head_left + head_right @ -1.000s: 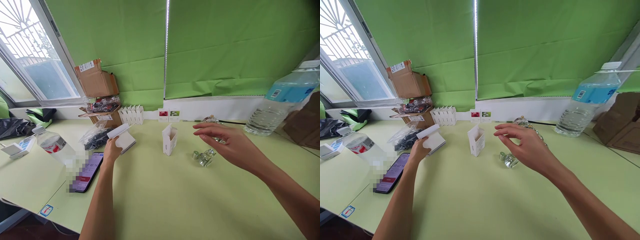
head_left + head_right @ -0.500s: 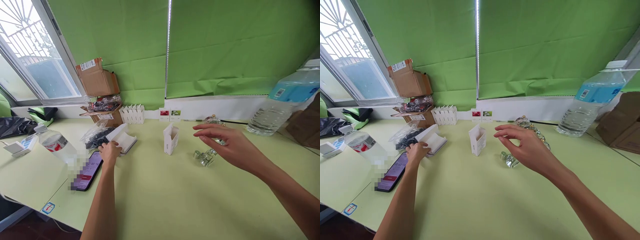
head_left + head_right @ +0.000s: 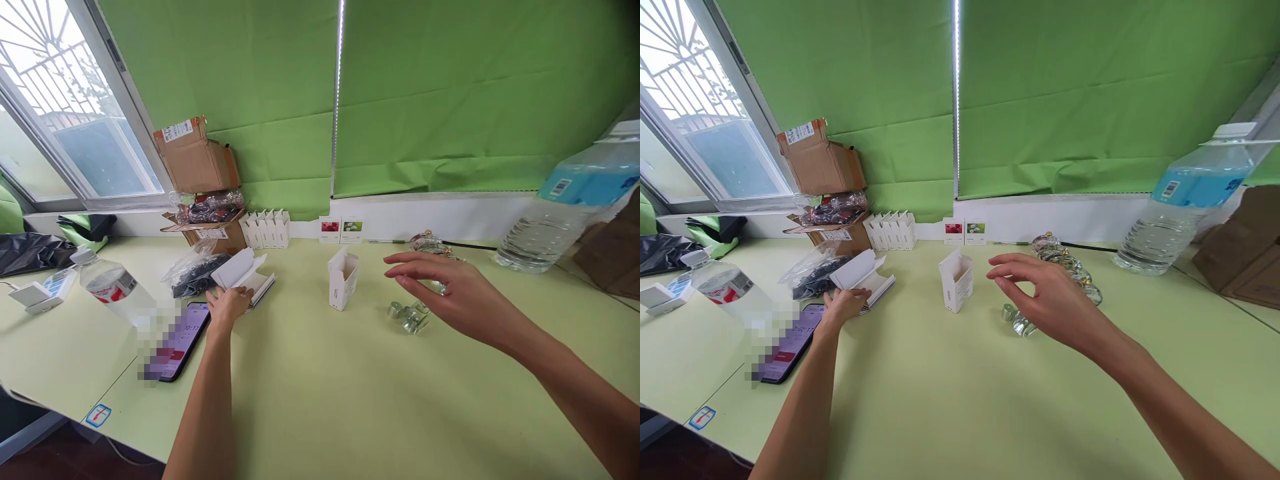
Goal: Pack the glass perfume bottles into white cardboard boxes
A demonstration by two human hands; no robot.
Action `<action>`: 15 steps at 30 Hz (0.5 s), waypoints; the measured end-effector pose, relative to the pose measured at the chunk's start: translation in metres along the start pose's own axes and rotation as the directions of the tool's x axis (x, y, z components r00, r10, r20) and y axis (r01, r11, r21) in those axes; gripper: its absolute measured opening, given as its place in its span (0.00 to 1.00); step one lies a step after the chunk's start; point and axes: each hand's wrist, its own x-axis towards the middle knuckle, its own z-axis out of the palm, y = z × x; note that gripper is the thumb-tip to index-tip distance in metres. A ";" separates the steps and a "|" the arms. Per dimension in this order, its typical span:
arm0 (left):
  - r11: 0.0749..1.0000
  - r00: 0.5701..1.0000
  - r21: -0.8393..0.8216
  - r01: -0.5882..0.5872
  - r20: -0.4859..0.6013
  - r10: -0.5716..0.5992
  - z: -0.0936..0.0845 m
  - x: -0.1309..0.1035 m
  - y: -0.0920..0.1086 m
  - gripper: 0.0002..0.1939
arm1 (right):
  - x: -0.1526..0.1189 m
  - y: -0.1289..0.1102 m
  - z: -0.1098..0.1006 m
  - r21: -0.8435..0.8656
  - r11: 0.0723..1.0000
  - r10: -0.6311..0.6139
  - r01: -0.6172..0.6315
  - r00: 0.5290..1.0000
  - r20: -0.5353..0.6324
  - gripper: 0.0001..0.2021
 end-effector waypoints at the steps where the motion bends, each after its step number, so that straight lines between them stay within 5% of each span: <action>1: 1.000 1.000 0.000 0.012 0.006 -0.012 -0.003 -0.002 0.002 0.24 | 0.000 -0.001 0.000 0.006 1.000 0.000 0.000 1.000 0.000 0.13; 9: 0.995 0.993 0.028 0.095 -0.073 -0.093 -0.022 -0.019 0.023 0.27 | -0.002 -0.009 0.004 0.020 1.000 0.022 -0.023 0.999 0.032 0.14; 15: 0.998 0.988 0.045 0.053 -0.147 -0.046 -0.038 -0.027 0.027 0.23 | -0.002 -0.011 0.006 0.006 0.999 0.039 -0.039 0.998 0.049 0.14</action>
